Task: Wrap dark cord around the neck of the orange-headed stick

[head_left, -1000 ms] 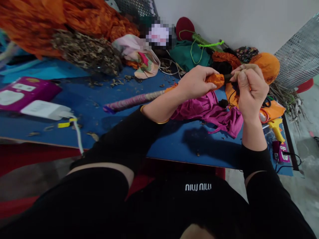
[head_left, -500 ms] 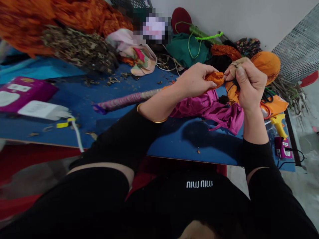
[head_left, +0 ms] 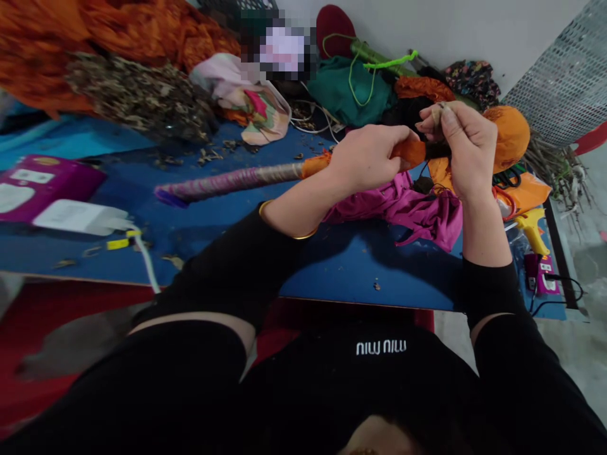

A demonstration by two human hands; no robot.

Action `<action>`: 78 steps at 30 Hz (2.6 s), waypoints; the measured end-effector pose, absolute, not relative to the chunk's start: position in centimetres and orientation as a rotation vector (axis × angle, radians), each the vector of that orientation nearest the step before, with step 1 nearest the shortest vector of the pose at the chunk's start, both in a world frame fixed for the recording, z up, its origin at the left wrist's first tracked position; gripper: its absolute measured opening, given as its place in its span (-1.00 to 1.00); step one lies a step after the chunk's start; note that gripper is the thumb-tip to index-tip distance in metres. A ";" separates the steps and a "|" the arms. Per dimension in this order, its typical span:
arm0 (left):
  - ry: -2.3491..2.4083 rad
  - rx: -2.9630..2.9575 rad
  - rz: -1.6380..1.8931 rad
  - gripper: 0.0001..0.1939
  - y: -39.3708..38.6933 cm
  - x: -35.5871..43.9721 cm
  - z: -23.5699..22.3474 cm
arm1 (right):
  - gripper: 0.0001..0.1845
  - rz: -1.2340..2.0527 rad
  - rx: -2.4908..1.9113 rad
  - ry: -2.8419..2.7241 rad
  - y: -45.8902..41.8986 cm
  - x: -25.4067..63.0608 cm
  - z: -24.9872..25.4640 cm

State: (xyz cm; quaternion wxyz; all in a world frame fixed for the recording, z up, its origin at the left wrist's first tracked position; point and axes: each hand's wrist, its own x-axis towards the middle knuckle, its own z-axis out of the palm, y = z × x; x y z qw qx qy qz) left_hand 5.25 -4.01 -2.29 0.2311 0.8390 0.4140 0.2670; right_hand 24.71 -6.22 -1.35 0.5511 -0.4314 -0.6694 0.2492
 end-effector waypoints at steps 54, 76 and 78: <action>0.937 2.233 0.799 -0.56 -2.1 1.8 -0.3 | -0.61 0.340 -1.110 -1.238 -8.2 35.1 3.9; 0.639 1.554 1.029 -0.65 -3.1 1.8 1.1 | -0.45 0.375 -1.035 -1.593 -9.1 22.4 -2.0; 0.657 1.564 1.024 -0.65 -2.8 2.3 0.6 | -0.50 0.301 -0.855 -1.559 -9.3 22.1 -2.1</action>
